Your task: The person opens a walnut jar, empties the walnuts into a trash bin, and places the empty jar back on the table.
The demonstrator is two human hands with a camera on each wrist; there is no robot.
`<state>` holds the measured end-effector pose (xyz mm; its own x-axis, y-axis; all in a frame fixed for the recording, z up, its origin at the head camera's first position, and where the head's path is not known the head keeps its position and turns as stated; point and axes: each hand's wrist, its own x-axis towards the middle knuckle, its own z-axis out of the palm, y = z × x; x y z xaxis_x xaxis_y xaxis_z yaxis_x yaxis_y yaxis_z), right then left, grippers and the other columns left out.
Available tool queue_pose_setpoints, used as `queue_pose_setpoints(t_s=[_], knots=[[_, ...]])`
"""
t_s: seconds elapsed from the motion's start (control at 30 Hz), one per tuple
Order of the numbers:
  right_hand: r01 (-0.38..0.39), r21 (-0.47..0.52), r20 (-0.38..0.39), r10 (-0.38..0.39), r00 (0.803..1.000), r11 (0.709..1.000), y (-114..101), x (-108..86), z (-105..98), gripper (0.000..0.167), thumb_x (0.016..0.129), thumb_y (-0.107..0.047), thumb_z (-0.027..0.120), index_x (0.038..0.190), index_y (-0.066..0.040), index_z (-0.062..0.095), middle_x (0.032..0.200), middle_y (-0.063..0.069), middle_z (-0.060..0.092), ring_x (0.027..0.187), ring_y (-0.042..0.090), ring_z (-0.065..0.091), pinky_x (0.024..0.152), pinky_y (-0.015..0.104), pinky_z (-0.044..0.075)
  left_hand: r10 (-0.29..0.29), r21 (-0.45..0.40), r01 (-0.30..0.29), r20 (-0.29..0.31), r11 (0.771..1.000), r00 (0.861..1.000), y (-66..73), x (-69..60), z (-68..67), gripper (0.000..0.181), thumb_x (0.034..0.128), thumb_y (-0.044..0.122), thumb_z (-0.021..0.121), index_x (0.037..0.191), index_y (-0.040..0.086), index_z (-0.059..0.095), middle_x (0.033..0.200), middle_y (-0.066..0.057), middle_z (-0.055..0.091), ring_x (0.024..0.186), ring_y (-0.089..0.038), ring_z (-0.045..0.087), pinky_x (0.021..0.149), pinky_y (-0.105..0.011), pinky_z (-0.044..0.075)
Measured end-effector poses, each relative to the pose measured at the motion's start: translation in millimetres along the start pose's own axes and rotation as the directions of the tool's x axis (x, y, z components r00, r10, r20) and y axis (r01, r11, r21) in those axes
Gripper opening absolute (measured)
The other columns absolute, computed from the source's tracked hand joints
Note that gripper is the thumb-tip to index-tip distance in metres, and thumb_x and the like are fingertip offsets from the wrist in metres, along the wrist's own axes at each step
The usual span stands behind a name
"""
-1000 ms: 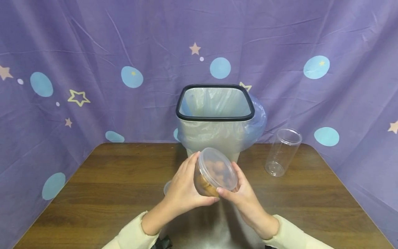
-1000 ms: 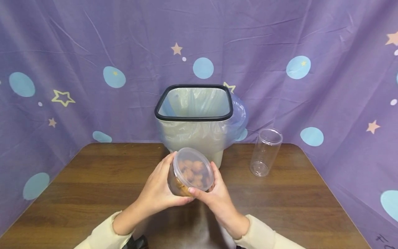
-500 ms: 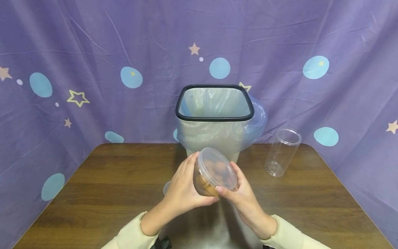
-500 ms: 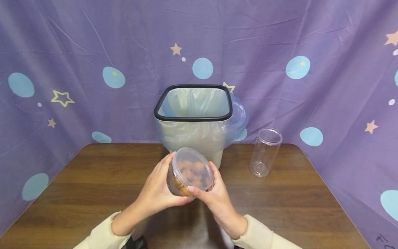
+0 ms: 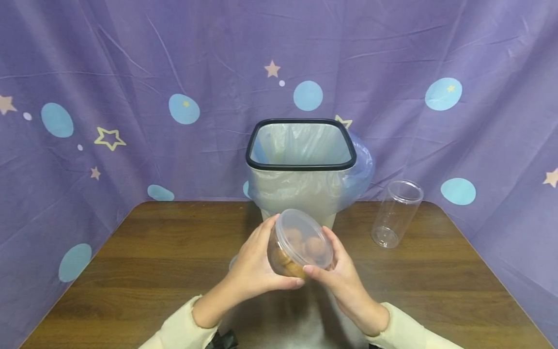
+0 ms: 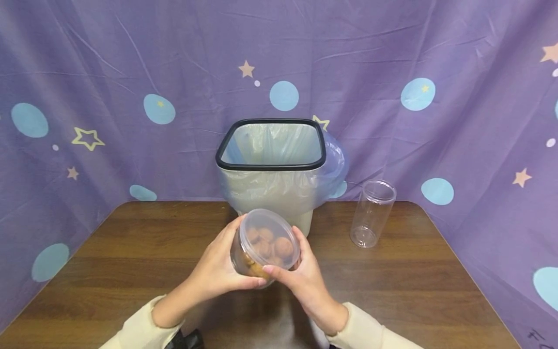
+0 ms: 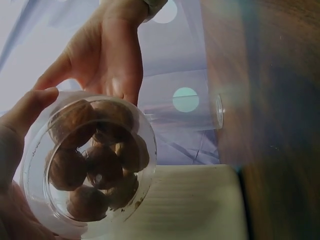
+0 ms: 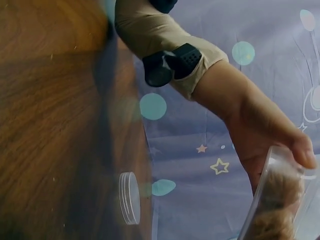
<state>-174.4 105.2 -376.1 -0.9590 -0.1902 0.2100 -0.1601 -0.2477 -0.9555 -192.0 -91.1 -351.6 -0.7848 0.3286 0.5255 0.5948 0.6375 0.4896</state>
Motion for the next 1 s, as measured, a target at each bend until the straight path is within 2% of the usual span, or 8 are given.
queue_pose_setpoints(t_s=[0.1, 0.3, 0.57, 0.63, 0.77, 0.87, 1.0], knots=[[0.032, -0.034, 0.014, -0.031, 0.999, 0.999, -0.1, -0.5, -2.8, 0.101, 0.071, -0.015, 0.08, 0.147, 0.002, 0.016, 0.149, 0.024, 0.026, 0.131, 0.03, 0.034, 0.098, 0.018, 0.038, 0.005, -0.025, -0.005, 0.02, 1.0, 1.0, 0.0, 0.2, -2.4, 0.117, 0.0479, 0.051, 0.087, 0.142, 0.008, 0.033, 0.141, -0.008, 0.045, 0.127, -0.025, 0.044, 0.099, -0.048, 0.042], [0.111, -0.05, 0.091, -0.106, 0.99, 0.993, 0.7, 0.1, -10.1, 0.098, 0.073, -0.017, 0.08, 0.147, 0.002, 0.018, 0.147, 0.025, 0.027, 0.123, 0.011, 0.045, 0.097, 0.02, 0.041, 0.021, -0.1, -0.014, 0.069, 0.995, 0.997, -1.4, -1.2, -7.0, 0.116, 0.0504, 0.049, 0.088, 0.144, 0.014, 0.03, 0.141, -0.006, 0.044, 0.126, -0.024, 0.045, 0.097, -0.05, 0.042], [0.199, -0.116, 0.178, -0.176, 0.968, 0.973, 4.2, 1.8, -16.4, 0.098, 0.072, -0.021, 0.081, 0.148, -0.002, 0.021, 0.147, 0.025, 0.029, 0.123, 0.011, 0.046, 0.098, 0.021, 0.041, 0.047, -0.209, -0.024, 0.108, 0.978, 0.993, -4.7, -1.8, -12.9, 0.114, 0.0513, 0.045, 0.089, 0.145, 0.019, 0.03, 0.139, -0.004, 0.046, 0.122, -0.022, 0.047, 0.095, -0.051, 0.042], [0.24, -0.138, 0.198, -0.211, 0.957, 0.961, 5.3, 2.9, -18.0, 0.098, 0.072, -0.023, 0.081, 0.147, -0.002, 0.022, 0.147, 0.025, 0.029, 0.124, 0.011, 0.045, 0.098, 0.021, 0.04, 0.058, -0.231, -0.03, 0.114, 0.973, 0.992, -6.5, -1.9, -13.6, 0.113, 0.0512, 0.044, 0.089, 0.145, 0.019, 0.031, 0.137, -0.003, 0.047, 0.121, -0.02, 0.048, 0.096, -0.05, 0.043], [0.337, -0.162, 0.25, -0.292, 0.923, 0.928, 7.6, 6.0, -20.9, 0.1, 0.074, -0.033, 0.08, 0.147, 0.001, 0.022, 0.145, 0.029, 0.029, 0.126, 0.012, 0.042, 0.098, 0.021, 0.041, 0.089, -0.262, -0.054, 0.125, 0.964, 0.988, -10.4, -2.3, -14.6, 0.112, 0.0519, 0.043, 0.088, 0.145, 0.018, 0.03, 0.136, -0.001, 0.048, 0.119, -0.017, 0.05, 0.096, -0.047, 0.043], [0.368, -0.155, 0.29, -0.314, 0.904, 0.917, 8.0, 7.8, -22.6, 0.103, 0.073, -0.039, 0.08, 0.147, 0.001, 0.021, 0.145, 0.03, 0.029, 0.127, 0.011, 0.041, 0.099, 0.021, 0.04, 0.116, -0.305, -0.069, 0.14, 0.95, 0.983, -12.6, -2.4, -15.8, 0.111, 0.0528, 0.041, 0.088, 0.144, 0.019, 0.03, 0.133, 0.0, 0.05, 0.114, -0.017, 0.052, 0.093, -0.043, 0.045], [0.386, -0.129, 0.354, -0.321, 0.878, 0.913, 7.2, 11.7, -26.5, 0.105, 0.072, -0.037, 0.081, 0.147, 0.002, 0.019, 0.145, 0.029, 0.029, 0.128, 0.011, 0.041, 0.102, 0.021, 0.037, 0.148, -0.387, -0.075, 0.163, 0.919, 0.976, -14.4, -1.6, -17.8, 0.108, 0.0537, 0.035, 0.089, 0.144, 0.018, 0.031, 0.131, -0.002, 0.053, 0.11, -0.019, 0.054, 0.092, -0.038, 0.046]])
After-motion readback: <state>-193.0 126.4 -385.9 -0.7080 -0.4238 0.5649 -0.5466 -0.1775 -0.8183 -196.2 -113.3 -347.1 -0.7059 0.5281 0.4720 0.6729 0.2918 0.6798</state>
